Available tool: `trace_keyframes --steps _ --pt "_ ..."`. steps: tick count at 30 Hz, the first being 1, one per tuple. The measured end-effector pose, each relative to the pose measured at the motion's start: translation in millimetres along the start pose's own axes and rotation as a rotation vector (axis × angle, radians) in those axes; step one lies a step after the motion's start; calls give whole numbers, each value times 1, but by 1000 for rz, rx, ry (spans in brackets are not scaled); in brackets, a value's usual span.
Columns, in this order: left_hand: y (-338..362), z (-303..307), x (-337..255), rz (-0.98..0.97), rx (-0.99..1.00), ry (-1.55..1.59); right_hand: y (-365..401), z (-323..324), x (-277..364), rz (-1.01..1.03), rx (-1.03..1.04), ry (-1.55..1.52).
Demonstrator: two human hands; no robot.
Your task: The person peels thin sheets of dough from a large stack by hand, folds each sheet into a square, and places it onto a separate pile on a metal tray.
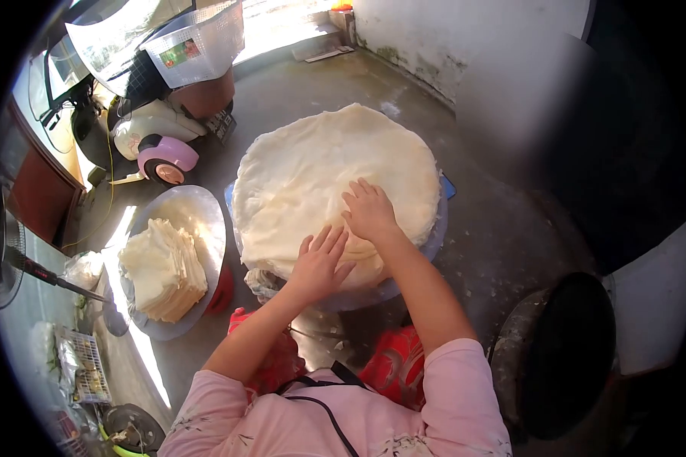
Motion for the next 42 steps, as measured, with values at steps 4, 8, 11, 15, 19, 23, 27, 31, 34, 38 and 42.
trace_keyframes --steps 4,8,11,15,19,23,27,31,34,38,42 --pt "24 -32 13 142 293 -43 -6 -49 -27 -179 100 255" --pt "30 -31 14 127 303 -24 -7 -55 -33 -268 219 168" --pt "29 -15 24 253 552 202 -5 -31 -20 -283 333 217" --pt "60 30 78 574 100 222 29 -18 4 -198 219 334" --pt "121 44 138 998 -81 53 41 -30 3 -256 339 167" --pt "173 13 157 1479 -406 908 40 -15 14 -216 224 183" --pt "173 15 151 1587 -548 1203 42 1 12 -190 -10 -320" --pt "156 29 158 1497 -605 1187 51 8 -9 -382 62 -831" --pt "96 49 144 1279 -679 1150 43 -8 -27 -425 68 -1252" --pt "3 45 100 945 -627 1157 47 8 -24 -610 143 -1491" --pt "-46 -14 52 624 -286 1016 44 4 -28 -717 222 -1579"
Point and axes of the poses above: each hand's wrist, its own y-axis away from the middle knuckle, its own z-axis out of the back of the hand, x = y × z, the point moved 6 cm from there along -y, towards the middle knuckle, and after that the axes turned 12 degrees about -z, right-handed, at the moved point
